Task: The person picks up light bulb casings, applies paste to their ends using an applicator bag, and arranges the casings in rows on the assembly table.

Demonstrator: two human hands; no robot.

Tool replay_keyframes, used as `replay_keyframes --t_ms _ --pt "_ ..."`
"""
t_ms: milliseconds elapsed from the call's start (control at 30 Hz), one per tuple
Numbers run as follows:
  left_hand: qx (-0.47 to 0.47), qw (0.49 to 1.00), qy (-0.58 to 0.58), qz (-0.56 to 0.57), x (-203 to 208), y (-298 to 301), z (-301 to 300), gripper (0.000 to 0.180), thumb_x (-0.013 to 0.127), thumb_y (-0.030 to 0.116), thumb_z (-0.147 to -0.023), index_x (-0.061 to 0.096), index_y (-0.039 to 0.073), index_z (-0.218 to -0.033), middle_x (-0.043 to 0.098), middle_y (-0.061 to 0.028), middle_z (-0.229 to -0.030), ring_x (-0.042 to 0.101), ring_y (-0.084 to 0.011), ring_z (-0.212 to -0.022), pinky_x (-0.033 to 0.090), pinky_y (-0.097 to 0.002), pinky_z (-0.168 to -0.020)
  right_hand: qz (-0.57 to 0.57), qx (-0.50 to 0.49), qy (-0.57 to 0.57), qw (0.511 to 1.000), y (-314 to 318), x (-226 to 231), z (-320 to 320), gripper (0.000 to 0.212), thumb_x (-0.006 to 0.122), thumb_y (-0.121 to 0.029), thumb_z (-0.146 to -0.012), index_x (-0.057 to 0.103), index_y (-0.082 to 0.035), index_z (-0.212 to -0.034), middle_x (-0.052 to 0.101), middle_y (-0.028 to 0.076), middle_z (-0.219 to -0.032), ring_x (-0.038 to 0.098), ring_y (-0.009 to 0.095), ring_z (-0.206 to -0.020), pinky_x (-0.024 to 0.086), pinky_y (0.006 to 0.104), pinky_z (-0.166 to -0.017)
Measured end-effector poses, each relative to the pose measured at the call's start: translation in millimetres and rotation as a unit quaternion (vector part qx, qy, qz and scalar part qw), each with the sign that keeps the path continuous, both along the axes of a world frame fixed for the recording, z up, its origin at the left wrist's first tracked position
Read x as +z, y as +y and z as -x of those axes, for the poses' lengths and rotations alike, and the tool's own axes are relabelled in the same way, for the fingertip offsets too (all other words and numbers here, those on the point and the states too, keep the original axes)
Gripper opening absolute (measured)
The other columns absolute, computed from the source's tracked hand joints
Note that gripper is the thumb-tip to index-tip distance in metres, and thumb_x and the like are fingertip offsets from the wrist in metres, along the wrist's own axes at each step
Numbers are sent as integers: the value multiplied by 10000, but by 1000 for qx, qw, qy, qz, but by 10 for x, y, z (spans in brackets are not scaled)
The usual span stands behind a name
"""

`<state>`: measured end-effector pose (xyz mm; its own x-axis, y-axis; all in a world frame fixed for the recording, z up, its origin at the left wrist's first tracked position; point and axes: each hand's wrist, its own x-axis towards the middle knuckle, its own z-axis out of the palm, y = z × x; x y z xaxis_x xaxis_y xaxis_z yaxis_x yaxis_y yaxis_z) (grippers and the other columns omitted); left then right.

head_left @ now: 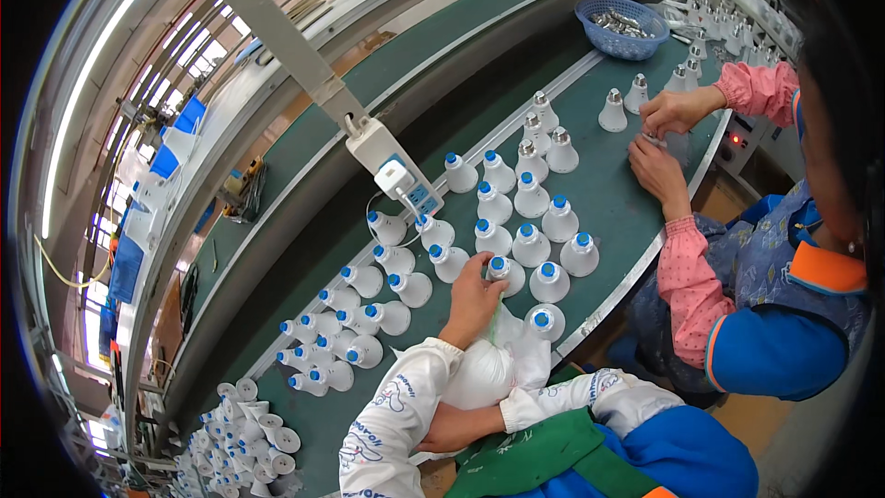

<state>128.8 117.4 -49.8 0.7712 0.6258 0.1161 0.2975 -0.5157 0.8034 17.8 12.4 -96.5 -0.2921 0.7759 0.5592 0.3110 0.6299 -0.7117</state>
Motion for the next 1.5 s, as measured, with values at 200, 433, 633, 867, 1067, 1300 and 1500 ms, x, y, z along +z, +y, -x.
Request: replay_keyframes --t_ms 200,433,633,867,1067,1300,1500 --pt "58 996 67 17 221 160 234 504 710 56 -696 504 46 -1156 591 -111 -1060 613 -155 -724 482 -288 -641 37 41 -35 998 46 -34 -31 264 530 -280 -843 597 -31 -783 605 185 -749 586 378 -754 451 479 -711" --pt "228 973 13 41 -324 656 218 495 719 157 -715 518 10 -1142 569 -130 -1110 570 -249 -955 450 -319 -785 58 49 -71 995 -30 202 -103 309 509 -293 -852 556 -40 -682 551 173 -611 556 376 -631 429 490 -610" --pt "196 979 62 -4 141 615 391 436 688 250 -748 576 -5 -1084 622 -169 -982 611 -270 -900 463 -354 -757 88 31 -102 990 -36 227 -54 318 502 -319 -856 575 -50 -703 559 174 -618 565 375 -644 436 488 -615" --pt "178 968 -12 -175 1009 104 1706 376 725 167 -687 613 15 -1013 625 -121 -858 567 -209 -662 452 -314 -609 159 9 -83 984 -67 336 -136 314 517 -371 -849 607 -88 -747 588 157 -642 571 378 -667 433 498 -627" --pt "366 922 47 -116 501 -362 2986 366 737 132 -669 620 34 -1001 616 -101 -846 576 -188 -682 462 -287 -565 132 -4 -77 988 -44 378 -156 288 549 -363 -843 609 -106 -727 586 128 -629 543 349 -617 426 459 -598" --pt "337 939 -36 -63 45 -816 2916 369 737 47 -659 610 42 -1005 617 -91 -900 588 -186 -722 471 -272 -548 191 10 -13 981 -15 514 -196 236 574 -329 -840 644 -117 -767 555 93 -596 483 289 -566 385 389 -573" --pt "273 960 -58 -38 -3 -848 2866 415 704 -33 -634 586 36 -1025 614 -97 -1002 571 -221 -779 479 -287 -576 231 56 15 971 33 523 -201 243 566 -316 -852 648 -108 -757 587 64 -614 462 239 -551 368 344 -602"
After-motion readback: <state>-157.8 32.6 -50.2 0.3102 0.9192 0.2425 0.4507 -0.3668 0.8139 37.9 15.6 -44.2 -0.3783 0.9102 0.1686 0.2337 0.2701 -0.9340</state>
